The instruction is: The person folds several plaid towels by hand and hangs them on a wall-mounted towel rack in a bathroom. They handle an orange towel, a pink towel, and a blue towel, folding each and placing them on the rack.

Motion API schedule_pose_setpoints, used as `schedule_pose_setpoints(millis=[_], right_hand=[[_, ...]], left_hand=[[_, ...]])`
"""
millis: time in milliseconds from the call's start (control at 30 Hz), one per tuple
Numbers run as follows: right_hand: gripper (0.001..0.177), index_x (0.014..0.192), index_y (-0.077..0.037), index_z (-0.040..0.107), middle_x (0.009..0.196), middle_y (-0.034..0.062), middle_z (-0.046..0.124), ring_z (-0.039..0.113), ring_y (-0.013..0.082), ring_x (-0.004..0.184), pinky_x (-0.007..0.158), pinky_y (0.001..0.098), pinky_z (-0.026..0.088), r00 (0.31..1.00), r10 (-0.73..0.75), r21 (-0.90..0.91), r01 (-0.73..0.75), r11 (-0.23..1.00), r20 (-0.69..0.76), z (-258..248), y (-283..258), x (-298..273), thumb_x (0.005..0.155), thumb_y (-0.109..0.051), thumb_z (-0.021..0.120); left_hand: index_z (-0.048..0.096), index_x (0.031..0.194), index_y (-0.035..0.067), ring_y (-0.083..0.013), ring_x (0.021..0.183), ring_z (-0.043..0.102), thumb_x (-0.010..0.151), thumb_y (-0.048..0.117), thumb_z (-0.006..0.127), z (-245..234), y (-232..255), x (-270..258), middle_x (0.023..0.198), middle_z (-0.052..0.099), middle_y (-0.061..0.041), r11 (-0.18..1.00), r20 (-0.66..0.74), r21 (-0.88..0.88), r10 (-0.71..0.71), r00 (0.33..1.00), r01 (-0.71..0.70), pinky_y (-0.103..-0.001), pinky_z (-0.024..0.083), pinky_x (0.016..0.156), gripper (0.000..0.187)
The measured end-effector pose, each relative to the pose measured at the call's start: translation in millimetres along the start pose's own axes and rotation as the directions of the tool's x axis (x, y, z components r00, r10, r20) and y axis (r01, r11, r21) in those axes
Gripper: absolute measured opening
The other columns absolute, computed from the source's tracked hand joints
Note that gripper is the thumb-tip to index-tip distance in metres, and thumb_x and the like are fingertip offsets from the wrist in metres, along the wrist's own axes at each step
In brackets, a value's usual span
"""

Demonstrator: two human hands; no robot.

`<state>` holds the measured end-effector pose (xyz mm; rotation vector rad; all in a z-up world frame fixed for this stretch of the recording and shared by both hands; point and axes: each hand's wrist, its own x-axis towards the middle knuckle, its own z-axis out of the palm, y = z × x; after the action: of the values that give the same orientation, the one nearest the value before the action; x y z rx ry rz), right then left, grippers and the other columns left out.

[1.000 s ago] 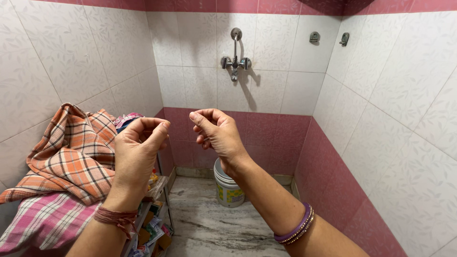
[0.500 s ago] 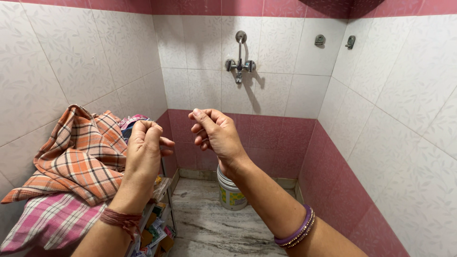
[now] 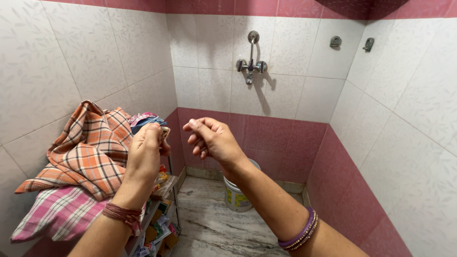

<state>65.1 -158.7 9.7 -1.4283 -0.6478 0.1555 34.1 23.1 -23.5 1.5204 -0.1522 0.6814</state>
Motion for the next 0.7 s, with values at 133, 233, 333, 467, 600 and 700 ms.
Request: schedule_pose_setpoints(millis=[133, 233, 333, 467, 600, 700], right_hand=[[0.027, 0.104, -0.009, 0.072, 0.074, -0.0026, 0.066, 0.06, 0.0047, 0.057, 0.051, 0.0207, 0.046, 0.996, 0.05, 0.014, -0.051, 0.999, 0.079, 2, 8, 2, 0.102, -0.034, 0.06], [0.025, 0.104, -0.01, 0.072, 0.074, -0.0029, 0.066, 0.059, 0.0046, 0.057, 0.051, 0.0207, 0.046, 0.989, 0.085, 0.014, -0.088, 0.996, 0.123, 4, 13, 5, 0.101, -0.033, 0.061], [0.024, 0.103, -0.011, 0.072, 0.074, -0.0033, 0.066, 0.059, 0.0044, 0.057, 0.051, 0.0206, 0.046, 0.984, 0.097, -0.006, -0.097, 0.995, 0.153, 4, 19, 8, 0.1, -0.033, 0.062], [0.024, 0.101, -0.01, 0.071, 0.075, -0.003, 0.067, 0.06, 0.0048, 0.059, 0.052, 0.0207, 0.046, 0.974, 0.1, -0.006, -0.101, 0.995, 0.204, 4, 28, 10, 0.101, -0.032, 0.061], [0.024, 0.1, -0.011, 0.071, 0.074, -0.0029, 0.067, 0.06, 0.0049, 0.059, 0.052, 0.0212, 0.046, 0.966, 0.128, -0.017, -0.127, 0.992, 0.223, 13, 38, 10, 0.101, -0.032, 0.061], [0.024, 0.102, -0.011, 0.072, 0.074, -0.0024, 0.066, 0.058, 0.004, 0.059, 0.053, 0.0207, 0.045, 0.956, 0.132, -0.012, -0.133, 0.991, 0.262, 24, 44, 12, 0.101, -0.031, 0.061]], left_hand=[[0.05, 0.083, 0.011, -0.0122, 0.065, 0.051, 0.104, 0.022, 0.035, -4, 5, -6, 0.07, 0.053, -0.002, 0.996, -0.073, 0.079, -0.022, 0.997, 0.028, -0.03, 0.046, 0.061, 0.028], [0.055, 0.093, 0.012, -0.0093, 0.069, 0.054, 0.102, 0.02, 0.038, -7, 10, -10, 0.076, 0.057, 0.001, 0.997, -0.043, 0.071, 0.005, 0.999, -0.002, -0.028, 0.049, 0.064, 0.021], [0.064, 0.103, 0.006, -0.0086, 0.069, 0.055, 0.103, 0.02, 0.052, -12, 14, -17, 0.083, 0.063, 0.002, 0.986, 0.024, 0.156, 0.055, 0.998, -0.058, -0.027, 0.046, 0.06, 0.018], [0.075, 0.103, 0.002, -0.0082, 0.065, 0.057, 0.096, 0.018, 0.068, -21, 13, -29, 0.083, 0.07, -0.003, 0.949, 0.062, 0.314, -0.036, 0.997, 0.014, -0.025, 0.045, 0.053, 0.019], [0.077, 0.095, -0.003, -0.0088, 0.074, 0.066, 0.092, 0.016, 0.075, -34, 11, -34, 0.086, 0.076, -0.009, 0.954, 0.05, 0.301, -0.003, 0.999, -0.013, -0.025, 0.052, 0.063, 0.02], [0.078, 0.103, 0.002, -0.0089, 0.084, 0.073, 0.096, 0.015, 0.065, -49, 9, -37, 0.091, 0.08, -0.007, 0.971, 0.043, 0.241, -0.013, 0.999, 0.003, -0.024, 0.058, 0.077, 0.02]])
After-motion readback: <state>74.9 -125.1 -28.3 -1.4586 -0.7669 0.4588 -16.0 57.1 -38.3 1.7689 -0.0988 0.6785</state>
